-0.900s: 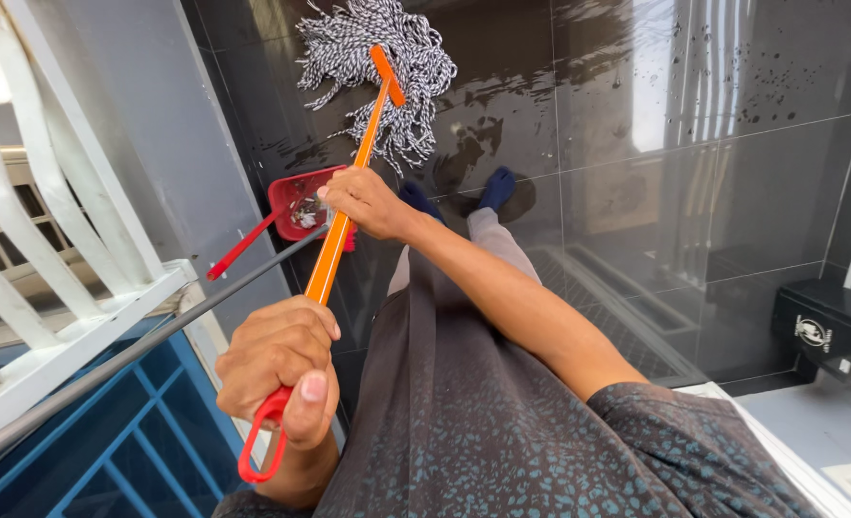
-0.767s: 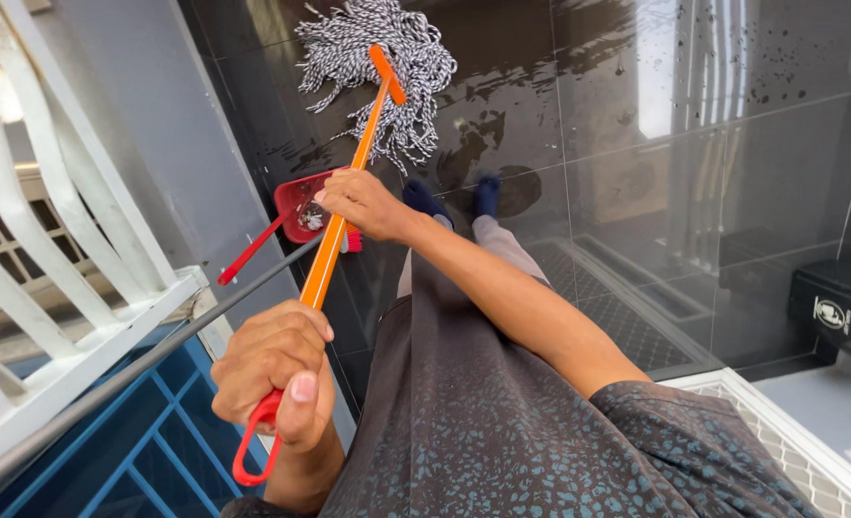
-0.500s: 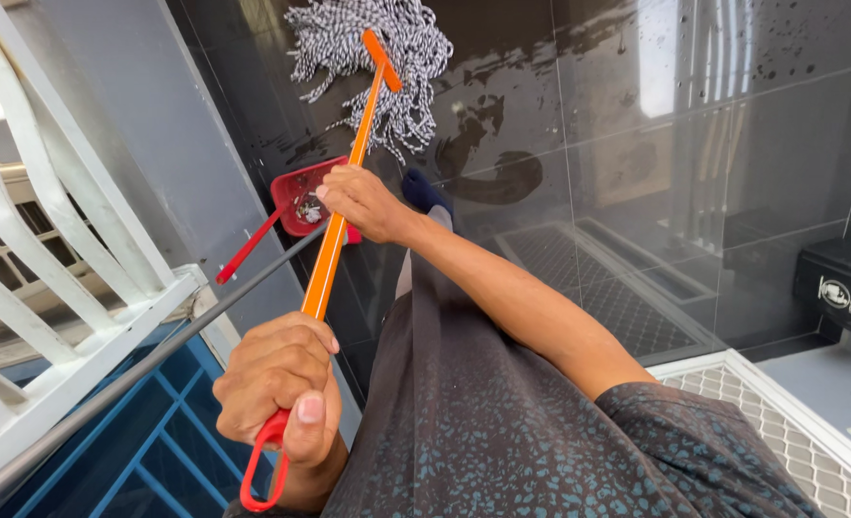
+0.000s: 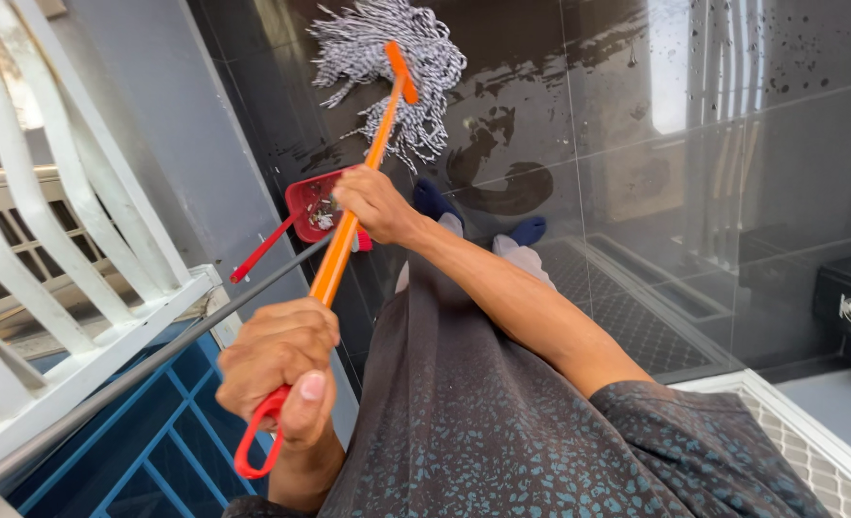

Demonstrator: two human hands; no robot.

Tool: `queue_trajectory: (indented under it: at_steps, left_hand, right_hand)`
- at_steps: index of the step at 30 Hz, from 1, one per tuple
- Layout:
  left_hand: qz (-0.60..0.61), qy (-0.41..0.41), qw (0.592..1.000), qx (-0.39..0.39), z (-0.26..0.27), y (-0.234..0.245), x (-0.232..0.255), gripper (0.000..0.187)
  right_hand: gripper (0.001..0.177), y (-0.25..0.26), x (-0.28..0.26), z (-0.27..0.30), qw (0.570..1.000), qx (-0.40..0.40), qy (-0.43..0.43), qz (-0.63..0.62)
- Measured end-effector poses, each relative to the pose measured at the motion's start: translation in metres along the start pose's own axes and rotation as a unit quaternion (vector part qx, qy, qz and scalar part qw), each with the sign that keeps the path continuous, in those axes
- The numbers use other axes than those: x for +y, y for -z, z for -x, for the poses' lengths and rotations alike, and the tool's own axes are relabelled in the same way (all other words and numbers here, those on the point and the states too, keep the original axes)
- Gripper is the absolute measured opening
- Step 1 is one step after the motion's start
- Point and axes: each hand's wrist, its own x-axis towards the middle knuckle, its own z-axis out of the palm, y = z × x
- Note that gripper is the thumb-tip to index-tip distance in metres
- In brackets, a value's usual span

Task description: The person cleans a dark-tiled floor using a mop, pushing and pulling it across the wet surface.

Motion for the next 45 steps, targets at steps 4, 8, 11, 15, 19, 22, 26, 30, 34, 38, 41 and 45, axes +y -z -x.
queue_trajectory:
  at_steps: [4,8,11,15,19,22,26,30,34,38,41,45]
  left_hand:
    - [0.012,0.022,1.000,-0.002,0.009,-0.002,-0.003,0.036]
    - [0.064,0.048,0.997,0.001,0.014,-0.009,-0.035,0.035]
    - [0.109,0.051,0.986,-0.118,0.013,-0.025,-0.059,0.029]
    - [0.134,0.039,0.973,-0.185,0.017,-0.054,-0.054,0.023]
    - [0.079,0.036,0.959,-0.271,0.006,-0.055,-0.030,0.026]
    - [0.025,0.023,0.956,-0.290,0.005,-0.054,-0.006,0.029]
    - [0.003,0.013,0.958,-0.286,0.015,-0.068,0.007,0.028]
    - [0.004,0.001,0.948,-0.319,0.025,-0.073,0.006,0.028]
    - [0.057,-0.010,0.947,-0.316,0.022,-0.066,0.004,0.029]
    - [0.060,0.042,0.957,-0.280,0.030,-0.067,0.014,0.028]
    - [0.081,0.049,0.951,-0.295,0.043,-0.076,0.012,0.028]
    - [0.134,0.064,0.948,-0.283,0.059,-0.081,0.002,0.030]
  right_hand:
    - [0.018,0.015,-0.007,0.023,1.000,-0.007,-0.019,-0.003]
    - [0.018,0.044,-0.007,0.068,0.993,-0.007,-0.056,0.105]
    - [0.020,0.080,-0.004,0.103,0.987,-0.004,-0.108,0.121]
    - [0.026,0.104,-0.011,0.123,0.978,0.041,-0.168,0.118]
    - [0.030,0.095,-0.017,0.102,0.983,0.113,-0.107,0.095]
    - [0.029,0.078,-0.032,0.075,0.977,0.120,-0.176,-0.013]
    - [0.027,0.069,-0.041,0.055,0.971,0.112,-0.191,-0.086]
    - [0.030,0.072,-0.042,0.059,0.991,0.108,-0.061,-0.041]
    - [0.021,0.076,-0.054,0.074,0.990,0.082,-0.110,-0.036]
    - [0.026,0.083,-0.063,0.090,0.991,0.109,-0.078,0.008]
    - [0.028,0.090,-0.078,0.115,0.986,0.125,-0.107,0.031]
    - [0.028,0.093,-0.089,0.156,0.979,0.132,-0.135,0.080]
